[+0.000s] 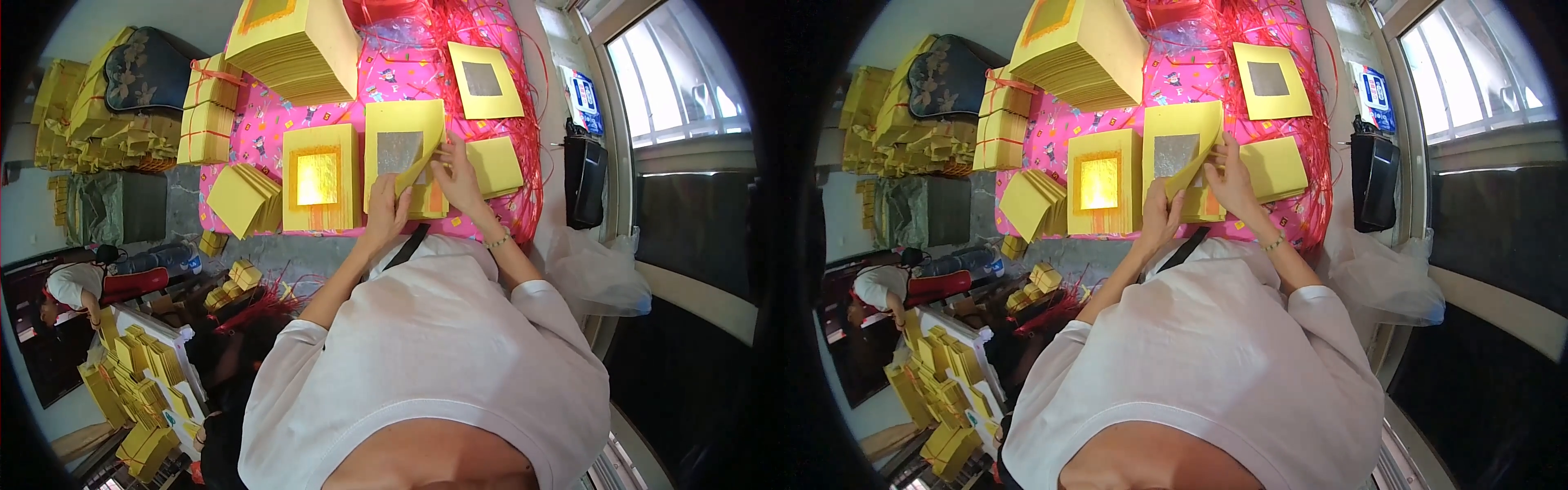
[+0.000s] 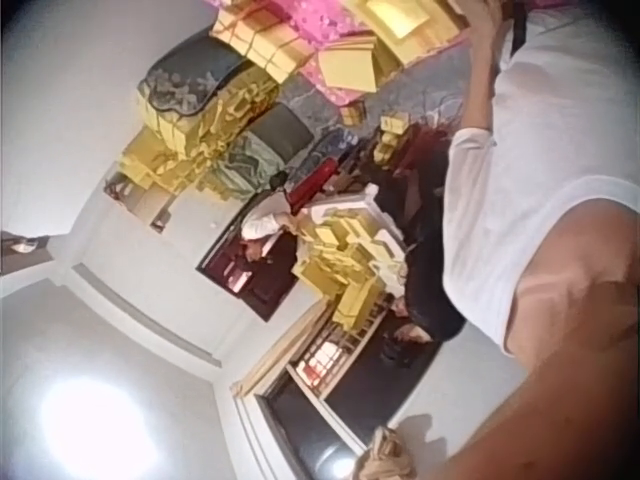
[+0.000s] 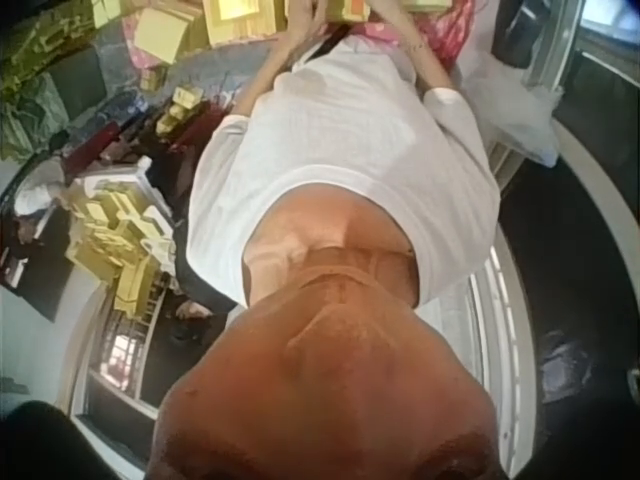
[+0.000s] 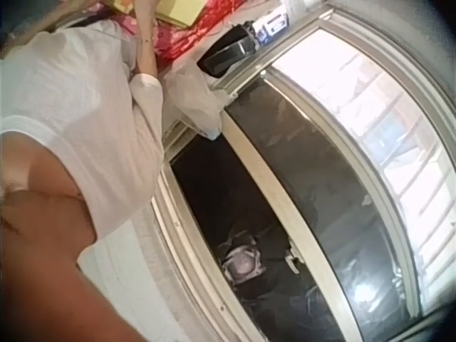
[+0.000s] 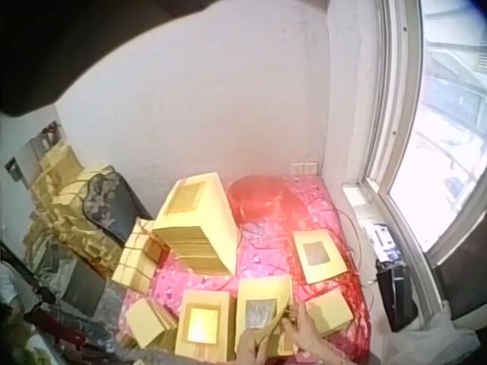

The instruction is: Stacking and organizing yellow paper sheets with gold foil centers.

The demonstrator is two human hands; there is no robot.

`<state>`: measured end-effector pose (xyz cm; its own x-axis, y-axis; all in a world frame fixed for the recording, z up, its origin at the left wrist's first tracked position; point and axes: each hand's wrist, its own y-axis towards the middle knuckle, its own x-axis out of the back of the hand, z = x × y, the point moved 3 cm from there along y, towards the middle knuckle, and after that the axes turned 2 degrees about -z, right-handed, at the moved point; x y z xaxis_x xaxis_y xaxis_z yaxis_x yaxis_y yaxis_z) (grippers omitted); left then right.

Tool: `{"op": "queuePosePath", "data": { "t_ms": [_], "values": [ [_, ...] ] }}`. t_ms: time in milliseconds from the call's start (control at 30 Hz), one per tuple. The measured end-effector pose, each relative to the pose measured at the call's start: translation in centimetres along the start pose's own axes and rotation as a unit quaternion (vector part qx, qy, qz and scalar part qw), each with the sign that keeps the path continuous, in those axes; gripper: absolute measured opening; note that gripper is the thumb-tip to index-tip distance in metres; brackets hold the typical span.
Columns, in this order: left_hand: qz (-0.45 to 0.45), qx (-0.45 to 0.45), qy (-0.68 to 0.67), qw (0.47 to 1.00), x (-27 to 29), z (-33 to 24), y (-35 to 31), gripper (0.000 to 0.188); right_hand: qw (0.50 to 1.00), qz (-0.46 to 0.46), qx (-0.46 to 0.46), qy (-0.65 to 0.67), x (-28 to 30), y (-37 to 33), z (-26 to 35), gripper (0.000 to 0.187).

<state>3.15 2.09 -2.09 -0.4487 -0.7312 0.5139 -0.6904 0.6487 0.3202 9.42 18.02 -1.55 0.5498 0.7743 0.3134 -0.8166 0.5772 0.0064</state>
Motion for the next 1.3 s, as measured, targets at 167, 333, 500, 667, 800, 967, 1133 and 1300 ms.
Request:
{"op": "queuePosePath", "data": {
  "t_ms": [167, 333, 500, 667, 800, 967, 1133, 1300],
  "values": [
    [0.021, -0.057, 0.013, 0.998, 0.9, -2.4, 1.0, 0.036, 0.987, 0.022, -0.004, 0.158, -0.8, 0.4, -1.2, 0.052],
    [-0.057, -0.011, 0.018, 0.998, 2.0, -1.1, 0.6, 0.025, 0.973, 0.04, -0.065, 0.216, -0.7, 1.5, -0.7, 0.049],
    [-0.17, 0.006, -0.069, 0.983, 5.8, -1.7, 1.2, 0.017, 0.976, -0.033, -0.008, 0.216, -0.3, 3.9, -0.8, 0.048],
    [-0.167, 0.041, -0.238, 0.956, 8.4, -0.7, 1.2, 0.011, 0.976, -0.04, 0.11, 0.183, 1.3, 4.8, 2.6, 0.044],
    [-0.138, 0.073, -0.286, 0.945, 7.7, 1.8, 0.7, 0.013, 0.977, -0.006, 0.137, 0.163, 1.6, 4.4, 2.2, 0.04],
    [-0.159, 0.14, -0.299, 0.93, 7.0, 3.0, 0.1, 0.023, 0.979, -0.004, 0.124, 0.16, 1.2, 3.4, 1.6, 0.034],
    [-0.15, 0.133, -0.309, 0.93, 6.7, 3.4, 0.2, 0.027, 0.98, -0.012, 0.126, 0.151, 1.2, 3.2, 1.5, 0.032],
    [-0.147, 0.117, -0.302, 0.935, 6.9, 2.5, 0.3, 0.027, 0.982, -0.021, 0.127, 0.136, 1.0, 3.1, 1.3, 0.032]
  ]
}}
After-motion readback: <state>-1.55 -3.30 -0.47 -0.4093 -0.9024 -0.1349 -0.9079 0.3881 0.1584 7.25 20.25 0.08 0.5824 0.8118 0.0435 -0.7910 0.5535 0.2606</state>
